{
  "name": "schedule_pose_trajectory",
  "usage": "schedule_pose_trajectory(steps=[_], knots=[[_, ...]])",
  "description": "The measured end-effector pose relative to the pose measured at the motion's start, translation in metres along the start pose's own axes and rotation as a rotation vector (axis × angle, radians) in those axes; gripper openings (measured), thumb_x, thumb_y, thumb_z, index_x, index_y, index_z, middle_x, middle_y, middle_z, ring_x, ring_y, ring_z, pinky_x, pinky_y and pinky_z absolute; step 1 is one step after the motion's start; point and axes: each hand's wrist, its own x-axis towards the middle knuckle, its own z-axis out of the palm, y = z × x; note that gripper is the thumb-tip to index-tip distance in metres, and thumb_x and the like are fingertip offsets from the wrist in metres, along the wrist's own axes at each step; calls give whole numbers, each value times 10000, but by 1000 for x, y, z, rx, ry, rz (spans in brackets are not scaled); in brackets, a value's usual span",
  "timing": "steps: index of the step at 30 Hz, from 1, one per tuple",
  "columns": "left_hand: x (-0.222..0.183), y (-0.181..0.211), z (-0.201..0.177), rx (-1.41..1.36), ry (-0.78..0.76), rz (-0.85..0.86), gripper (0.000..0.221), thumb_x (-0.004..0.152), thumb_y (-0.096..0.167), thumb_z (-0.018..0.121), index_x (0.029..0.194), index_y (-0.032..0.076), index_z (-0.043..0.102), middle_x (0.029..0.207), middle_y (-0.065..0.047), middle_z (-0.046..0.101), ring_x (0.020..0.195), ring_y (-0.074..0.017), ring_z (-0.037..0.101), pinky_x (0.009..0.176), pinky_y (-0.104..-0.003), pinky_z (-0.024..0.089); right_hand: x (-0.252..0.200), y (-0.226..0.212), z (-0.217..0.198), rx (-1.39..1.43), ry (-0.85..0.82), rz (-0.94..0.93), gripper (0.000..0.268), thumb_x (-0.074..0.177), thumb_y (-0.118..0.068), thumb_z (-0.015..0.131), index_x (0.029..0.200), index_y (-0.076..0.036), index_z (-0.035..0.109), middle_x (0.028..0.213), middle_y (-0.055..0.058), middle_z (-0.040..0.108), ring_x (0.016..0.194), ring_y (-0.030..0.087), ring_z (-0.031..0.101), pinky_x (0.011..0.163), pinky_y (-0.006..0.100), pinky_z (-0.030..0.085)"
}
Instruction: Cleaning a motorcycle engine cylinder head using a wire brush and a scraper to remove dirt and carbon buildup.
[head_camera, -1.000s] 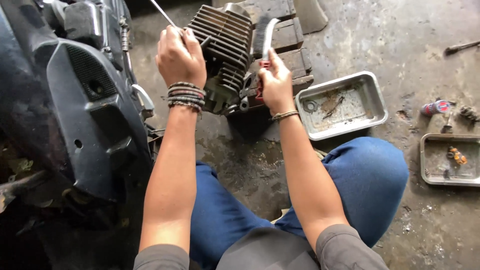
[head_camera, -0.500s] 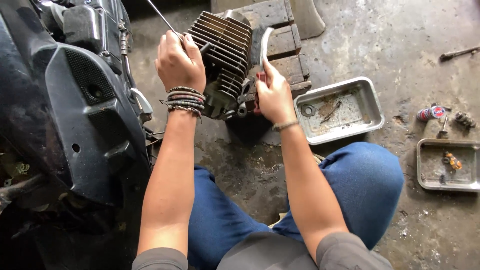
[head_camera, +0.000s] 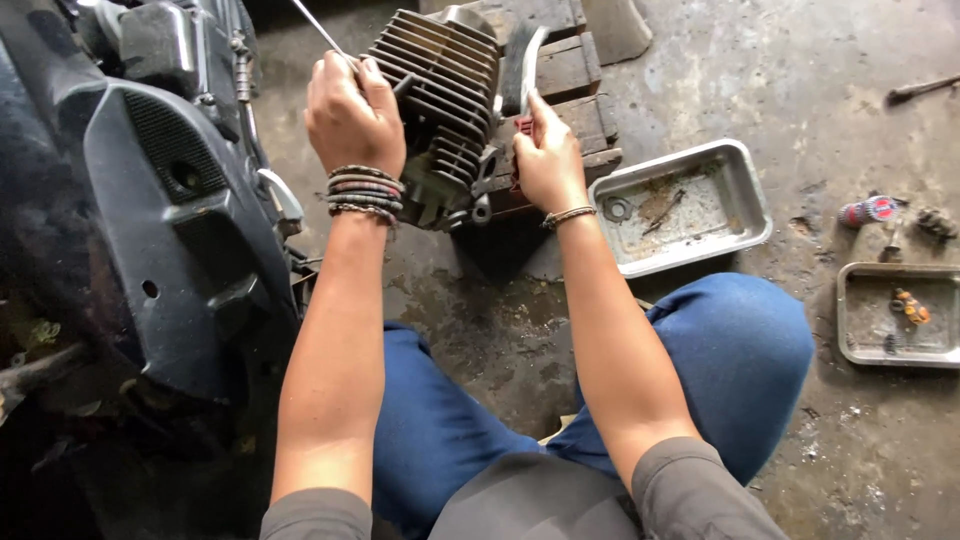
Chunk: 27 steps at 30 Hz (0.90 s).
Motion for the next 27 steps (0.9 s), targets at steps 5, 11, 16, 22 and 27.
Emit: schedule_pose_trajectory(steps=[5,11,16,22,27], knots=[[3,3,-1,21,-21,-53,137,975,145,521,864,66,531,815,-70,620,710,-256,614,678,-406,506,-26,-23,-6,188,-3,-11,547,901,-18,564,1447,11,533,995,63,705,671,110,576,580,232,493],[3,0,0,27,-32,-54,139,980,158,524,875,68,533,800,-66,602,697,-248,600,656,-401,487,-15,-17,1,199,9,5,586,903,17,552,1485,6,479,1028,66,722,638,92,560,546,238,481],[0,-1,1,40,-74,-79,133,980,180,516,919,75,570,842,-59,631,736,-245,622,674,-396,481,-34,-36,-7,15,-50,98,597,908,-63,554,1500,-42,482,988,43,725,622,127,600,548,271,511],[-1,-2,1,32,-57,-59,136,976,161,541,874,73,527,798,-55,609,706,-243,612,662,-403,488,-25,-25,-5,70,-26,0,553,894,-62,568,1426,75,506,1070,98,744,701,123,588,633,249,508],[-1,-1,2,51,-45,-62,126,968,175,539,885,81,534,809,-41,620,692,-236,609,650,-397,479,-17,-20,-8,88,-47,6,578,892,-40,550,1466,12,505,1046,77,715,703,110,583,609,237,509]])
